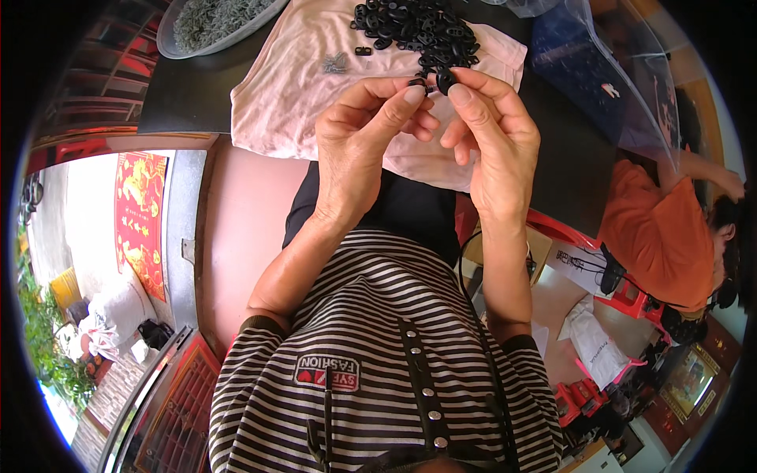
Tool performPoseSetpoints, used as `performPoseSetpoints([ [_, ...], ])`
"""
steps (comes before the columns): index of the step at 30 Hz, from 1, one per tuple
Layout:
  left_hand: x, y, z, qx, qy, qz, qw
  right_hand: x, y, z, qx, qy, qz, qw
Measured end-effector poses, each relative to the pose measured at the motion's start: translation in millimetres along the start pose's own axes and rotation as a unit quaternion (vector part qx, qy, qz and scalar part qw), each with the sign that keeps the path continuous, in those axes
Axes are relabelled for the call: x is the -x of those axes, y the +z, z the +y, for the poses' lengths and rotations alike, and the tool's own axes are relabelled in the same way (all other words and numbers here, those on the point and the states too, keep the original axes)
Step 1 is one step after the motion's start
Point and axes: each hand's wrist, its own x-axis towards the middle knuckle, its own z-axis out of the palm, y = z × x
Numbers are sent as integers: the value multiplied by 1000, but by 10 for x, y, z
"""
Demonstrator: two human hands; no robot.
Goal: The person sits at a table and assembles small black plastic components by hand. They pick up a black plastic piece and a small metal spring, insert the spring into the plastic piece, and place the assembled unit on a pink cloth. This process is repeated continuously throughout the clip.
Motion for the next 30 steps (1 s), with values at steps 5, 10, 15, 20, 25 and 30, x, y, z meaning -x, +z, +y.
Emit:
performPoseSetpoints([
  [5, 1, 7, -6, -14, 17, 6, 1000, 15, 23, 21, -4, 12, 4, 1000],
  [10, -5, -16, -11, -13, 29, 12, 999, 30, 44, 51, 18, -9, 6, 1000],
  [15, -8, -14, 25, -9, 30, 16, 999, -28, 7, 37, -43, 21, 19, 999],
  [20, -6, 12, 2, -7, 28, 7, 1000, -25, 3, 62, -55, 25, 14, 998],
  [25, -17, -3, -13, -11, 27, 2, 1000, -19, 31, 74, -19, 6, 13, 1000],
  [30, -33, -15, -40, -22, 40, 6, 999, -11, 47, 94, 44, -40, 11, 998],
])
